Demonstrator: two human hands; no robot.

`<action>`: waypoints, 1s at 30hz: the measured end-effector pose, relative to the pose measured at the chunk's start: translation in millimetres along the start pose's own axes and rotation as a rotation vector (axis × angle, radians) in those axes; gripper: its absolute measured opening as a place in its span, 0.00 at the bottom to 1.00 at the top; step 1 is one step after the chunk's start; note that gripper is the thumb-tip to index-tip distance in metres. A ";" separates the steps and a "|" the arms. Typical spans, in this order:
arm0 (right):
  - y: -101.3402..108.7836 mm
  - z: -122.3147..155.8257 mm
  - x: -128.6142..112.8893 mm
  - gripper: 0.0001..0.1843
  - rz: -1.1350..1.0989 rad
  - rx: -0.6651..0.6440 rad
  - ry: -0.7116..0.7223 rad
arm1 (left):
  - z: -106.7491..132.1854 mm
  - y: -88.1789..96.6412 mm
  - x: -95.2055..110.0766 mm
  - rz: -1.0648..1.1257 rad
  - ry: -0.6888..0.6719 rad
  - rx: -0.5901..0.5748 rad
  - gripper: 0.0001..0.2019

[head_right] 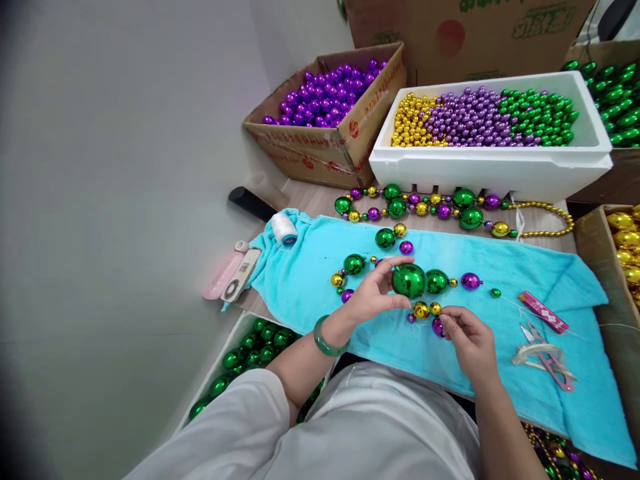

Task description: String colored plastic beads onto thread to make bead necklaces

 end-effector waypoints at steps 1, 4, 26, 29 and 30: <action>-1.2 0.5 1.0 0.11 -0.042 -0.012 -0.018 | 1.2 -2.8 0.3 -0.055 0.011 -0.038 0.34; 0.3 2.3 6.1 0.12 -0.150 -0.059 -0.067 | 3.0 -10.3 4.6 -0.196 -0.027 -0.083 0.21; 41.8 -23.7 -20.6 0.08 -0.152 -0.004 0.019 | -64.5 -92.8 76.0 -0.216 -0.218 -0.351 0.18; 43.9 -27.8 -15.9 0.07 -0.258 0.072 -0.004 | -70.8 -93.7 73.4 -0.159 -0.203 -0.324 0.19; 45.3 -28.5 -14.7 0.07 -0.281 0.100 -0.004 | -75.7 -92.2 73.5 -0.182 -0.214 -0.322 0.18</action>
Point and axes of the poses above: each hand's wrist, its own z-axis away from the middle knuckle, its own y-axis out of the back of the hand, x = y × z, the point moved 1 cm from there along -z, towards the middle knuckle, and after that the axes turned 13 degrees about y, right-handed, at the moved point
